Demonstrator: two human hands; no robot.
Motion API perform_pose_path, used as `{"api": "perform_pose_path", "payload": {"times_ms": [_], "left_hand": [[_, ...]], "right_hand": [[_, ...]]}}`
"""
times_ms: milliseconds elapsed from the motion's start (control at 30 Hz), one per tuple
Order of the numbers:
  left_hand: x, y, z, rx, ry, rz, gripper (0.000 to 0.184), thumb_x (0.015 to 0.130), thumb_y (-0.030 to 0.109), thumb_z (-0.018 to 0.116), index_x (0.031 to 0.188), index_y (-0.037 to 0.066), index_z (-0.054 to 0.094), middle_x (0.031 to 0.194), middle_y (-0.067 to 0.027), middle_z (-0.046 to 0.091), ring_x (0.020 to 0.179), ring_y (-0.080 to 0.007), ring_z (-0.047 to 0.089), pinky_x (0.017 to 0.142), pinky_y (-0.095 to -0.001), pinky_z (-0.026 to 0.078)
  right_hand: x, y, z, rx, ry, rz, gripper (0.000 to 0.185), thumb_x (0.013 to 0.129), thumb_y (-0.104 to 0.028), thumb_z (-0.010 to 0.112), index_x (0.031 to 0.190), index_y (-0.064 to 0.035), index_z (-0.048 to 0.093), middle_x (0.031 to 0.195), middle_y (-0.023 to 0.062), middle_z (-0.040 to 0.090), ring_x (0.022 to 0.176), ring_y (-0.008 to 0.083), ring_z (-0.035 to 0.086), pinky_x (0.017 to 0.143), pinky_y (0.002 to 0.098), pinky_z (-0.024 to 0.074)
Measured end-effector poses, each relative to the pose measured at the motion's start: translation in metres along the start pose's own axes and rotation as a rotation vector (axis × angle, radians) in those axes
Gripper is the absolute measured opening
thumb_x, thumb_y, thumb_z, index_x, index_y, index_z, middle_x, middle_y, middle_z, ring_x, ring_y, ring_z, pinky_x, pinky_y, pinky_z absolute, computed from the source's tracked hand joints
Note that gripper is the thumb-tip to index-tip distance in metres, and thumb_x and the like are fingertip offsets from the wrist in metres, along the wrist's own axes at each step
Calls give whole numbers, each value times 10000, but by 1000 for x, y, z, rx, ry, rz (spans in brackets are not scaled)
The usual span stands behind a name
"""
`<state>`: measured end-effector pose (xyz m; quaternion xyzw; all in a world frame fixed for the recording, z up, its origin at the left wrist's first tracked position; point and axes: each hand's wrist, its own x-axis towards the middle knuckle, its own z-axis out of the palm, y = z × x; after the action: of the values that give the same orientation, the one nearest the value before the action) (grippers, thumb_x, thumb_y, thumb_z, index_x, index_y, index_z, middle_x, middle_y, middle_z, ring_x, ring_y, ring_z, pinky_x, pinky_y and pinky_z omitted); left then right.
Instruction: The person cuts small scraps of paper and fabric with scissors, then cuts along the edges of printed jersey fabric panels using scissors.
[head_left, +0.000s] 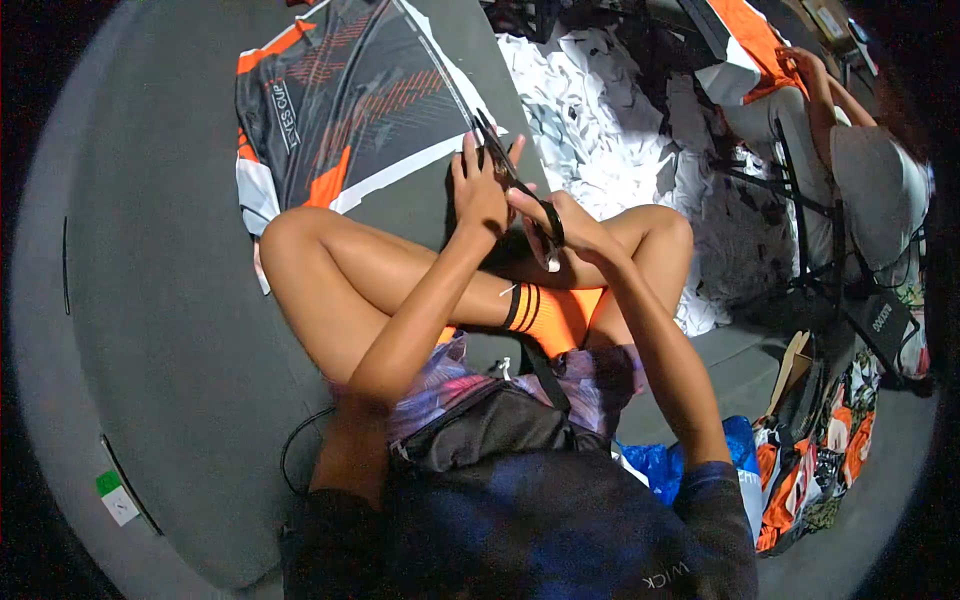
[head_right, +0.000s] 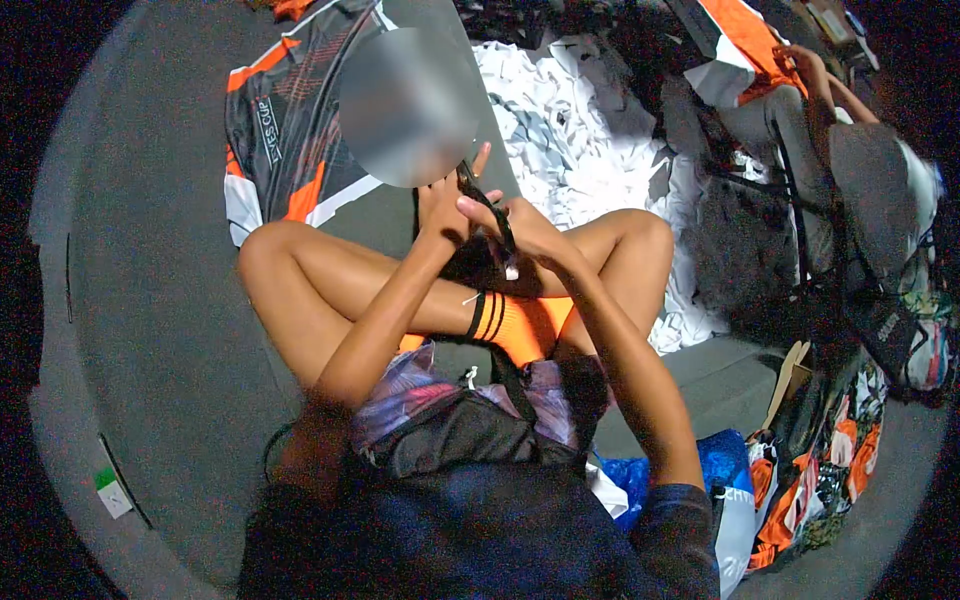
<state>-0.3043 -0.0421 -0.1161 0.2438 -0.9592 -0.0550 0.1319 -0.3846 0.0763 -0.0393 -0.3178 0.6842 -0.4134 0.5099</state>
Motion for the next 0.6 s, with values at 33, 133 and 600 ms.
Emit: {"api": "perform_pose_path", "payload": {"times_ms": [33,133,600], "left_hand": [[1,1,0,6,-2,-8,687,842,528,500,1440,271,281,1492,-141,229,1339,-413,208,1056,-525,199],[1,4,-3,8,-30,-30,664,853,510,490,1440,279,280,1496,-134,225,1344,-410,198,1057,-521,195],[-1,3,5,74,-36,-39,612,869,360,443,1446,307,245,1514,-127,186,1352,-407,191,1020,-555,226]], "right_hand": [[-1,-5,-1,-30,-4,40,663,852,-610,496,540,-27,553,464,57,514,417,143,523,395,277,390],[7,-2,-3,-61,26,87,668,799,-638,541,570,-12,575,495,61,528,446,151,530,437,287,409],[55,30,-5,-188,136,51,684,764,-627,609,569,28,590,487,77,522,432,156,535,415,276,400]]}}
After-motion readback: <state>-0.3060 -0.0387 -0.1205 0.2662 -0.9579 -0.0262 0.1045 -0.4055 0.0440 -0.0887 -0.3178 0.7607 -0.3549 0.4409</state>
